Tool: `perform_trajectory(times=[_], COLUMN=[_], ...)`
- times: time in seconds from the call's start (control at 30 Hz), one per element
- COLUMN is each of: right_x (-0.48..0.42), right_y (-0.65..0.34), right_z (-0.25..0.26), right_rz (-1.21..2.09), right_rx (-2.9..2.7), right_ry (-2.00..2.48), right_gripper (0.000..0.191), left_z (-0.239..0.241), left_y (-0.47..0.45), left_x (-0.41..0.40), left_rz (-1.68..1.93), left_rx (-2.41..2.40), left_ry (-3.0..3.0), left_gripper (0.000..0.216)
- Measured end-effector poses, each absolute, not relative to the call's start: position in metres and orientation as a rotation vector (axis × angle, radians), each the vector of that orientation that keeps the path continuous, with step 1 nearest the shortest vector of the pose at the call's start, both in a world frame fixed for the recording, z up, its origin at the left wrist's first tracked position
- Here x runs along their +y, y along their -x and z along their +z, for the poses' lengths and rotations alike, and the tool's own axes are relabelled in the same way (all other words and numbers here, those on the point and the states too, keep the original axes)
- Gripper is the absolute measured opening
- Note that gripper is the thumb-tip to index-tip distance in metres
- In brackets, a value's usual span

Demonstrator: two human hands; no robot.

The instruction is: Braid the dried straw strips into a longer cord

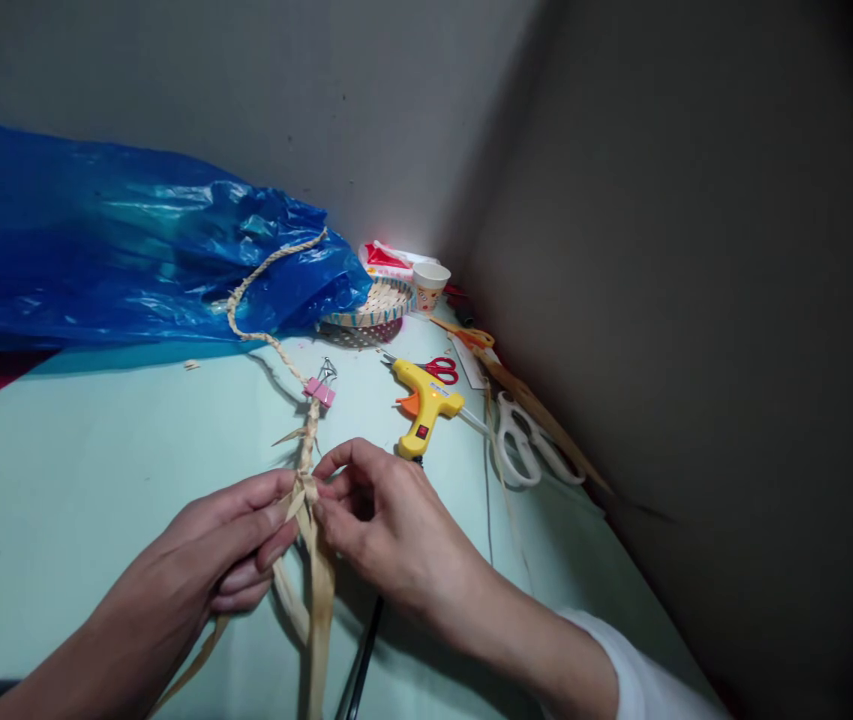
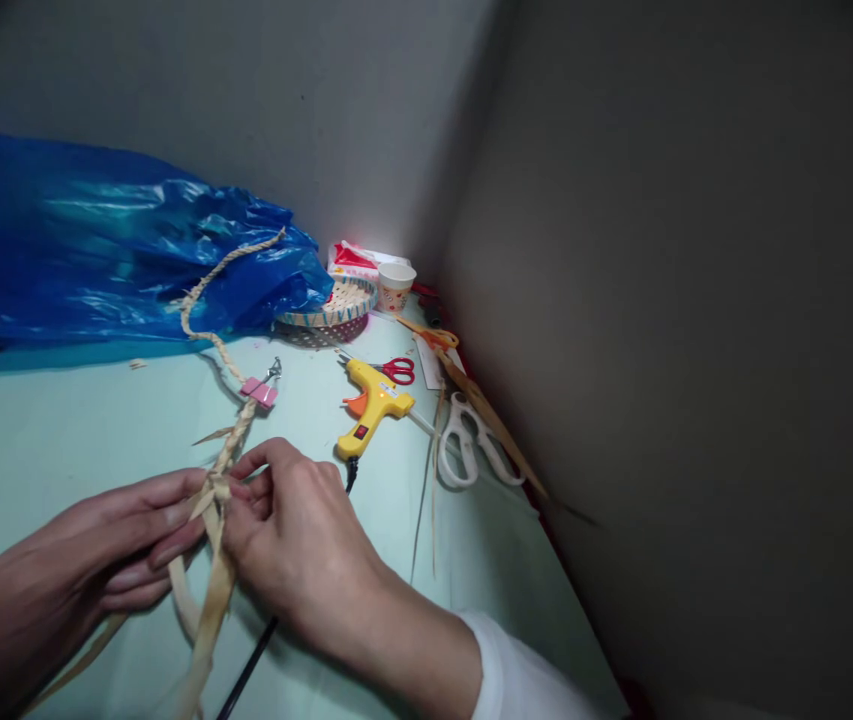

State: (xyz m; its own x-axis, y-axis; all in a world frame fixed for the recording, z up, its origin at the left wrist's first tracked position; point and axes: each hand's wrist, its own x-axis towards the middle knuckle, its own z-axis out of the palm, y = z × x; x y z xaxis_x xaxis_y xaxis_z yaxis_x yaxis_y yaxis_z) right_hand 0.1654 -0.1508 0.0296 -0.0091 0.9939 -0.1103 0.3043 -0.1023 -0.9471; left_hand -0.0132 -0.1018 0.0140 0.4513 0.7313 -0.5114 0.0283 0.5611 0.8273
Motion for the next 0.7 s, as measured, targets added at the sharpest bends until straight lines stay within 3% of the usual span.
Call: perform_trajectory(times=[0.3, 0.6, 0.7], right_x=[-0.155, -0.159, -0.159], right_y=[-0.174, -0.159, -0.162], right_z=[0.044, 0.028, 0.03], right_rz=[1.139, 1.286, 1.227], right_rx=[-1.503, -1.388, -1.453], right_ry=[1.468, 1.434, 1.445], right_gripper=[0.01, 0.005, 0.018], left_z=[0.02, 0.02, 0.024], left_y=[0.008, 0.005, 0.003], left_x=[-0.101, -0.103, -0.102], left_rz=[0.51, 0.53, 0.544], left_rx=[1.031, 1.099, 1.104], left_ry=[-0.837, -0.84, -0.81], left_gripper=[0.077, 0.075, 0.073])
